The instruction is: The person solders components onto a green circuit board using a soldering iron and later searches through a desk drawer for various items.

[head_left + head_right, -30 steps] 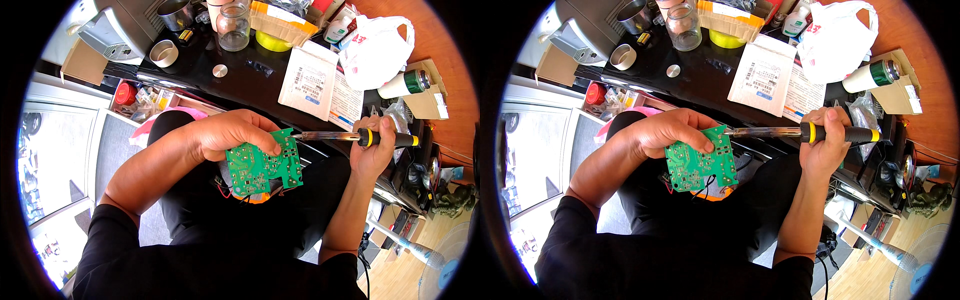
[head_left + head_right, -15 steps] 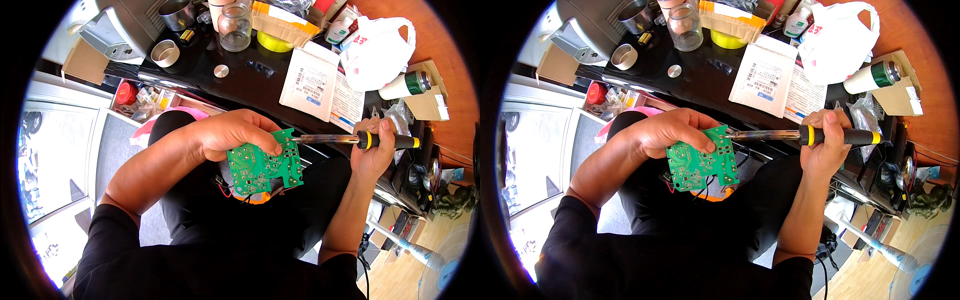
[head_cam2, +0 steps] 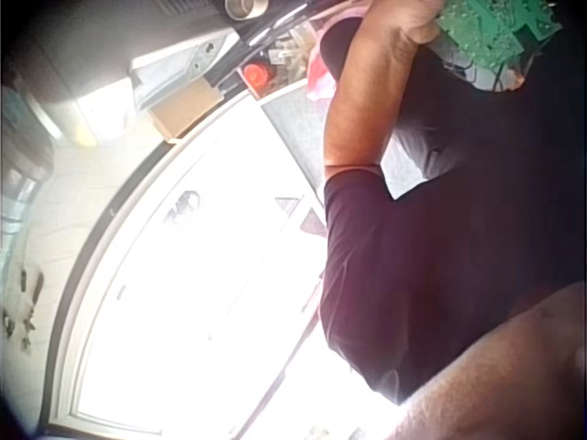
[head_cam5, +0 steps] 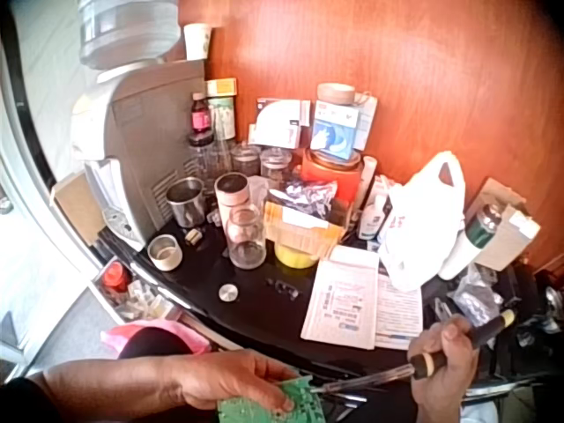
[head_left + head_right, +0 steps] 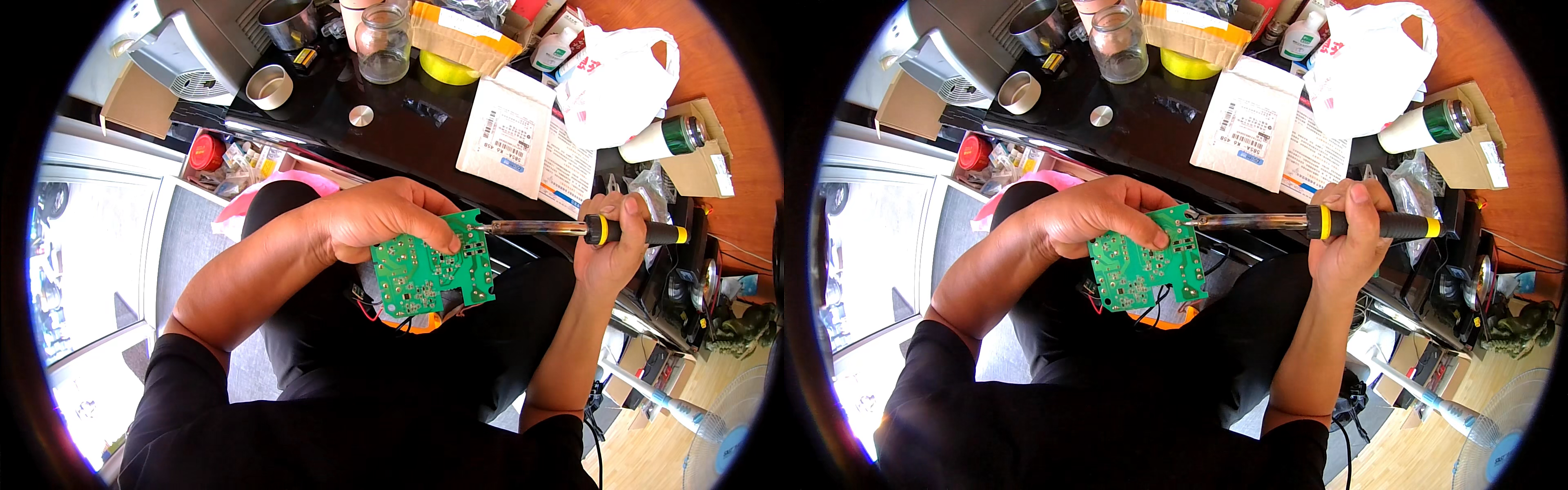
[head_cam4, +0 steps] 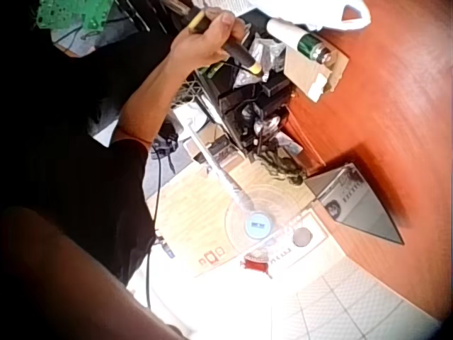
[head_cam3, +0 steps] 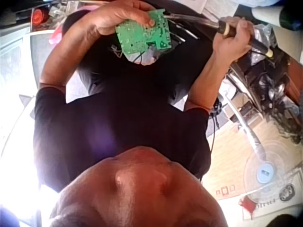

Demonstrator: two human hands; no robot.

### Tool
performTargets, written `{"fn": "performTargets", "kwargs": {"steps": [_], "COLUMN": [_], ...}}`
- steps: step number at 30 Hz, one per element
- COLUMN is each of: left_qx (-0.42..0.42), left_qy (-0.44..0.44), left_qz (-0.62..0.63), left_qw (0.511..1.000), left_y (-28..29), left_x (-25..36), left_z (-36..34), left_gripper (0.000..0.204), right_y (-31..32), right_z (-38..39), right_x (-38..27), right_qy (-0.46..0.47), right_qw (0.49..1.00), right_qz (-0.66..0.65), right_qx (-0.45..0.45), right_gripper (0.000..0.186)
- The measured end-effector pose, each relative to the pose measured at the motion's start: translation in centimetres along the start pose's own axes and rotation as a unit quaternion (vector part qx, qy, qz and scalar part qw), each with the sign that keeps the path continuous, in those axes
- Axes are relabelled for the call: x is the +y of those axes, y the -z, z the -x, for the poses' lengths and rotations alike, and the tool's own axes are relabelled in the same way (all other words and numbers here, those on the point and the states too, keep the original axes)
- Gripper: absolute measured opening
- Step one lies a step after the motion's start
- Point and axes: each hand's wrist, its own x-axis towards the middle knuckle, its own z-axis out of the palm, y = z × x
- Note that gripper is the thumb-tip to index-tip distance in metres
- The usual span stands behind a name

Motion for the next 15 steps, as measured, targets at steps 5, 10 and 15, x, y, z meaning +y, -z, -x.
{"fn": "performTargets", "kwargs": {"steps": [5, 10, 15], "left_qx": [0.002, 0.002, 0.001], "left_qy": [0.002, 0.003, 0.002], "left_qz": [0.002, 0.002, 0.003], "left_qw": [1.0, 1.0, 1.0], "left_y": [-0.12, 0.0, -0.02], "left_x": [0.03, 0.0, 0.03], "left_z": [0.03, -0.04, -0.01], "left_gripper": [0.041, 0.041, 0.04], "right_y": [-0.37, -0.25, 0.11], "right_z": [0.04, 0.07, -0.04], "right_x": [-0.2, -0.17, -0.01], "right_qy": [0.004, 0.008, 0.009], "right_qw": [1.0, 1.0, 1.0], "right_qz": [0.008, 0.014, 0.01], "right_qx": [0.01, 0.017, 0.004], "right_gripper": [0.025, 0.025, 0.024]}}
